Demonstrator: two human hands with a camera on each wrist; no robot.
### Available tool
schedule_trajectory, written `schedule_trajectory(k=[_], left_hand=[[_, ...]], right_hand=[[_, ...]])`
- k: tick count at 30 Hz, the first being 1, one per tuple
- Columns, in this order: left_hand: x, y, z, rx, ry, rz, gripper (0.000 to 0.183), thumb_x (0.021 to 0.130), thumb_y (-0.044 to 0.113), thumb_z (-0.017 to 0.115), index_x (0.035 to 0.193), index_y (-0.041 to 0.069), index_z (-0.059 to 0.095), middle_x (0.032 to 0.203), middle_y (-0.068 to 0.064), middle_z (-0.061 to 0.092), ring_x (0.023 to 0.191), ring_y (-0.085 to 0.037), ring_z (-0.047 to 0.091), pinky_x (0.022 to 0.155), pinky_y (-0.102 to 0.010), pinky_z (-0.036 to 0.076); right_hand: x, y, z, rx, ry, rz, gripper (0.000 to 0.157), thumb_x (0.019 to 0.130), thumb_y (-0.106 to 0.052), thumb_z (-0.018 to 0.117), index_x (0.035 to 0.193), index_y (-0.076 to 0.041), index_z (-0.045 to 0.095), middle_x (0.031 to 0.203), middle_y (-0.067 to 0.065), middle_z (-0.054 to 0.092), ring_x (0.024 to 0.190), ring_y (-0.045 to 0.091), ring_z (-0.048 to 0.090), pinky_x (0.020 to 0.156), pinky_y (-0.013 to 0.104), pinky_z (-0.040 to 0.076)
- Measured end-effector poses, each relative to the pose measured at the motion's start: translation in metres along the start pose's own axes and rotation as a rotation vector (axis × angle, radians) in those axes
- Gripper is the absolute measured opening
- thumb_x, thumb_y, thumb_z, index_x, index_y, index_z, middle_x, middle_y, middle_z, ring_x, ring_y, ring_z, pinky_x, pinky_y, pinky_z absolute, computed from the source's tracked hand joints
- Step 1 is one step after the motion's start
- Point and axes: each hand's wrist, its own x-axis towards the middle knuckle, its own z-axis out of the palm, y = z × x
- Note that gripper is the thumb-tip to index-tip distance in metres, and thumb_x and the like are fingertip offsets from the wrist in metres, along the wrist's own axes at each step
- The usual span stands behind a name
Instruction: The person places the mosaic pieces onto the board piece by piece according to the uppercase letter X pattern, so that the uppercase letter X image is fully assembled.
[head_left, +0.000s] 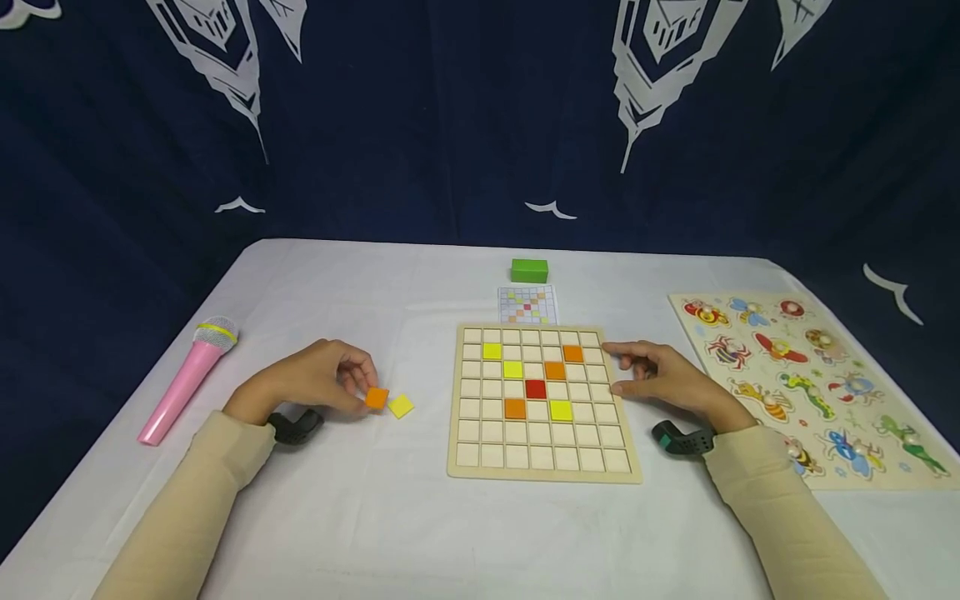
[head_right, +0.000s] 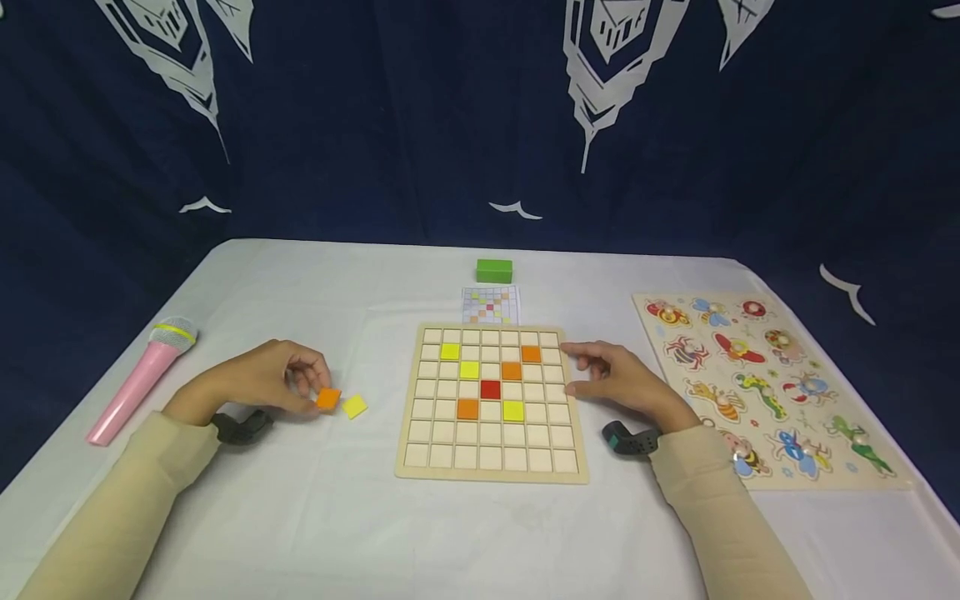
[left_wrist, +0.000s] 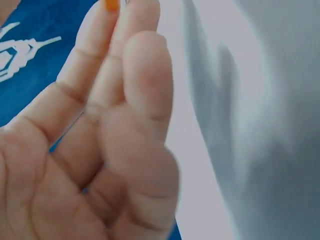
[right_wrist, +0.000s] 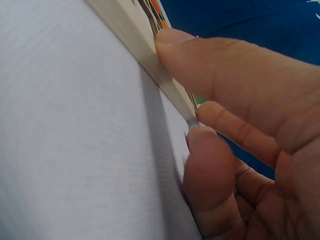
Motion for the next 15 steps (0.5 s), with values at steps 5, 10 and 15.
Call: schedule_trajectory(k=[5,10,15], left_hand=[[0.007,0.006,0.007,-0.006,0.05,0.073,0.023,0.078,0.001,0.085,0.098,0.005,0.075,0.089,0.001,0.074,0.082,-0.017,0.068,0.079,-0.026,0.057],[0.015,0.017,0.019,0.004,0.087,0.109,0.022,0.077,-0.002,0.082,0.096,0.007,0.074,0.087,0.002,0.073,0.08,-0.016,0.068,0.075,-0.027,0.056],[0.022,0.028,0.031,-0.001,0.111,0.143,0.022,0.077,0.0,0.083,0.096,0.008,0.075,0.088,0.003,0.073,0.079,-0.014,0.068,0.074,-0.027,0.055]], right_hand=[[0.0,-0.002,0.0,0.008,0.002,0.001,0.066,0.09,0.001,0.084,0.148,0.013,0.055,0.105,0.013,0.054,0.081,0.014,0.046,0.07,0.025,0.042],[0.0,-0.002,0.0,0.006,0.001,0.004,0.066,0.09,0.0,0.084,0.148,0.013,0.055,0.106,0.013,0.054,0.082,0.014,0.047,0.07,0.025,0.042],[0.0,-0.002,0.0,0.001,0.002,0.008,0.065,0.091,0.0,0.084,0.148,0.013,0.055,0.106,0.013,0.054,0.081,0.013,0.047,0.07,0.024,0.042]])
